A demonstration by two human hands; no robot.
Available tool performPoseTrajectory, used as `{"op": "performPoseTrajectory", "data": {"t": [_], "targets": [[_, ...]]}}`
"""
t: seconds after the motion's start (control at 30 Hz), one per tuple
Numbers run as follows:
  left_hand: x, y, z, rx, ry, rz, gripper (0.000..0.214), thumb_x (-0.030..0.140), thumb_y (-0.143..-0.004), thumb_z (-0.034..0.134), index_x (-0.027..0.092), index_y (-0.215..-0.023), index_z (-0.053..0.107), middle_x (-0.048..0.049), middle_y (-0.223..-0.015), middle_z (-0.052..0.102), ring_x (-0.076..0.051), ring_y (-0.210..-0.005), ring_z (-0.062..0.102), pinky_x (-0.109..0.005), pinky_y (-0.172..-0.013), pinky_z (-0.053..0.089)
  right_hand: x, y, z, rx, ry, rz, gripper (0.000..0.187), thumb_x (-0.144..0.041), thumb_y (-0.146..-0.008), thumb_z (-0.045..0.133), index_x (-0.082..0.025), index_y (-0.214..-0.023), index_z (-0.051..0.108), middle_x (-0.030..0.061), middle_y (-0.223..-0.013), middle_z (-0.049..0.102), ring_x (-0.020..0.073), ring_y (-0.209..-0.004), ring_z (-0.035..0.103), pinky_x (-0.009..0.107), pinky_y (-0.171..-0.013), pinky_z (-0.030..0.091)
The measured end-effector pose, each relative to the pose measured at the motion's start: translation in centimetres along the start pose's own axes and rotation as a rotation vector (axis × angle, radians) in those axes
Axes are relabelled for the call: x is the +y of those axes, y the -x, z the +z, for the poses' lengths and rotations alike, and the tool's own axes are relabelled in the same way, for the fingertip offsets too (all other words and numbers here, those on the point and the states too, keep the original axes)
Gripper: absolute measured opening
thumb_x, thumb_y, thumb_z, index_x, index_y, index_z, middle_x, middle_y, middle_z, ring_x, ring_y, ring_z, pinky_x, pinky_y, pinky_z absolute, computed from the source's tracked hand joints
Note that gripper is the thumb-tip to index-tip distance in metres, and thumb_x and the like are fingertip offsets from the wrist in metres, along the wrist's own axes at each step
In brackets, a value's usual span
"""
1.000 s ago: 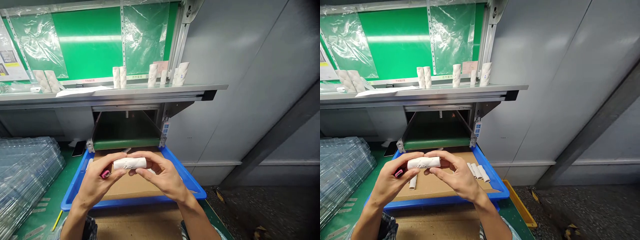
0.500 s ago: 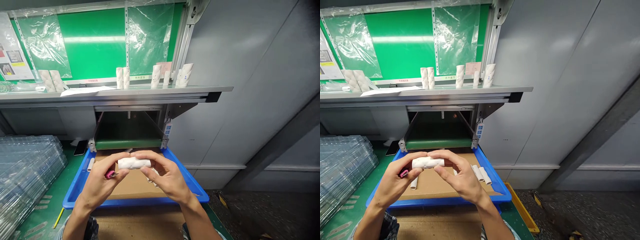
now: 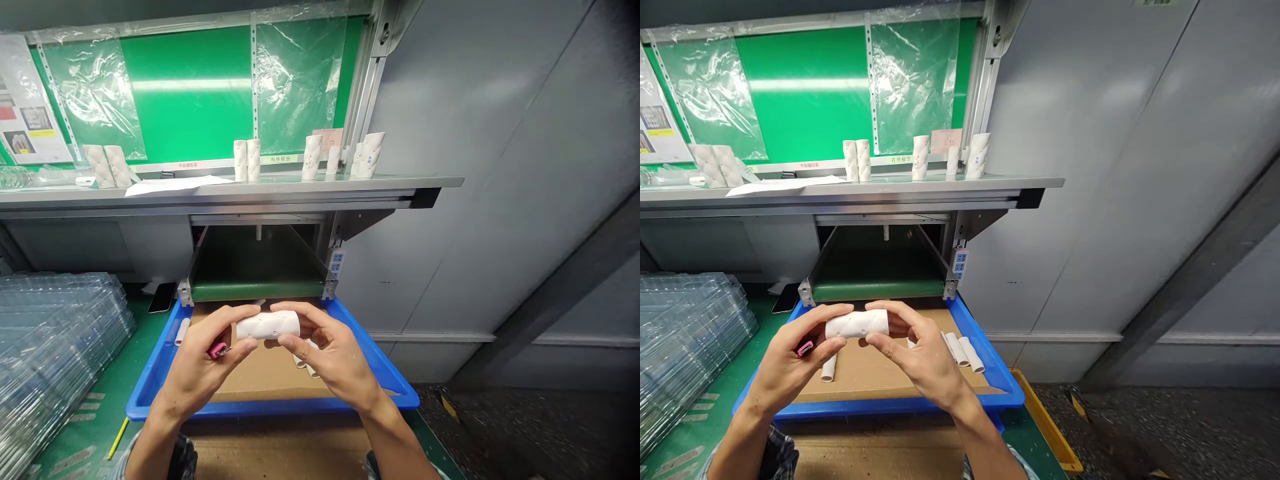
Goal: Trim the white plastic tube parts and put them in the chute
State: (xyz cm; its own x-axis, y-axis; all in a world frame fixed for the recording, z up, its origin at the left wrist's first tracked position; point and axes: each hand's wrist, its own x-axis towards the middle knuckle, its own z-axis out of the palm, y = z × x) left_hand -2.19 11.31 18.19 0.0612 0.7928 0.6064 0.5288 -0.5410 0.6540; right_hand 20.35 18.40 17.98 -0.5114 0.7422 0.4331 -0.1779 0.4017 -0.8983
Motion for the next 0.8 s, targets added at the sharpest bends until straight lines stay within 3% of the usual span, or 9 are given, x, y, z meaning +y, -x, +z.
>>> {"op": "performPoseTrajectory", "data": {"t": [0.07, 0.27, 0.4, 0.5, 0.6, 0.7, 0.8], "targets": [[-0.01, -0.02, 0.01, -0.012, 0.004, -0.015, 0.037, 0.046, -0.105, 0.069, 0.022, -0.134, 0.074, -0.0044, -0.096, 0.076, -0.015, -0.067, 0.059, -0.024, -0.059, 0.045, 0.01, -0.01, -0.07, -0.008, 0.001, -0.003, 0.045, -0.051, -0.093, 0.085, -0.025, -0.128, 0.075, 0.0059, -0.108, 0.083, 0.0239, -0.098, 0.081, 0.035, -0.090, 0.067], [-0.06, -0.34, 0.12, 0.021, -0.012, 0.070, 0.031, 0.040, -0.104, 0.073, 0.025, -0.131, 0.077, 0.0011, -0.078, 0.067, -0.012, -0.060, 0.047, -0.023, -0.058, 0.041, -0.06, 0.13, -0.25, -0.030, 0.010, -0.014, 0.038, -0.050, -0.102, 0.076, -0.025, -0.130, 0.074, 0.0055, -0.099, 0.084, 0.0229, -0.091, 0.082, 0.037, -0.091, 0.066], [0.03, -0.48, 0.07, 0.002, 0.007, 0.028, 0.028, 0.036, -0.105, 0.072, 0.025, -0.130, 0.077, -0.0005, -0.089, 0.073, -0.012, -0.062, 0.050, -0.023, -0.060, 0.043, -0.09, 0.21, -0.23, -0.030, 0.104, -0.125, 0.031, -0.042, -0.101, 0.077, -0.029, -0.130, 0.076, 0.0074, -0.131, 0.079, 0.0242, -0.118, 0.077, 0.037, -0.106, 0.062], [0.12, -0.43, -0.03, 0.006, 0.014, 0.070, 0.028, 0.032, -0.103, 0.073, 0.026, -0.130, 0.076, 0.0008, -0.089, 0.071, -0.010, -0.061, 0.046, -0.022, -0.058, 0.041, 0.06, 0.24, -0.15, -0.004, 0.083, -0.128, 0.039, -0.041, -0.101, 0.078, -0.031, -0.137, 0.072, 0.0071, -0.134, 0.078, 0.0232, -0.120, 0.076, 0.037, -0.108, 0.062], [0.11, -0.37, -0.13, 0.008, 0.024, 0.024, 0.031, 0.030, -0.102, 0.074, 0.025, -0.132, 0.073, 0.0040, -0.080, 0.065, -0.010, -0.060, 0.047, -0.021, -0.054, 0.038, 0.24, 0.31, -0.15, 0.012, 0.082, -0.148, 0.045, -0.040, -0.101, 0.078, -0.029, -0.144, 0.067, 0.0085, -0.131, 0.078, 0.0239, -0.116, 0.077, 0.042, -0.108, 0.063], [-0.03, -0.31, -0.01, 0.018, 0.010, 0.018, 0.025, 0.031, -0.102, 0.073, 0.025, -0.126, 0.073, 0.0050, -0.080, 0.064, -0.009, -0.058, 0.046, -0.021, -0.052, 0.036, 0.35, 0.25, -0.25, 0.014, 0.222, -0.241, 0.041, -0.033, -0.104, 0.075, -0.031, -0.144, 0.065, 0.0067, -0.130, 0.078, 0.0230, -0.115, 0.077, 0.041, -0.105, 0.064], [-0.14, -0.09, 0.50, 0.020, -0.053, 0.042, 0.022, 0.030, -0.102, 0.073, 0.026, -0.123, 0.071, 0.0053, -0.086, 0.067, -0.008, -0.058, 0.045, -0.021, -0.053, 0.035, 0.47, -0.07, -0.22, 0.021, 0.545, -0.450, 0.036, -0.027, -0.103, 0.076, -0.031, -0.138, 0.068, 0.0058, -0.130, 0.078, 0.0241, -0.119, 0.074, 0.040, -0.104, 0.061]]}}
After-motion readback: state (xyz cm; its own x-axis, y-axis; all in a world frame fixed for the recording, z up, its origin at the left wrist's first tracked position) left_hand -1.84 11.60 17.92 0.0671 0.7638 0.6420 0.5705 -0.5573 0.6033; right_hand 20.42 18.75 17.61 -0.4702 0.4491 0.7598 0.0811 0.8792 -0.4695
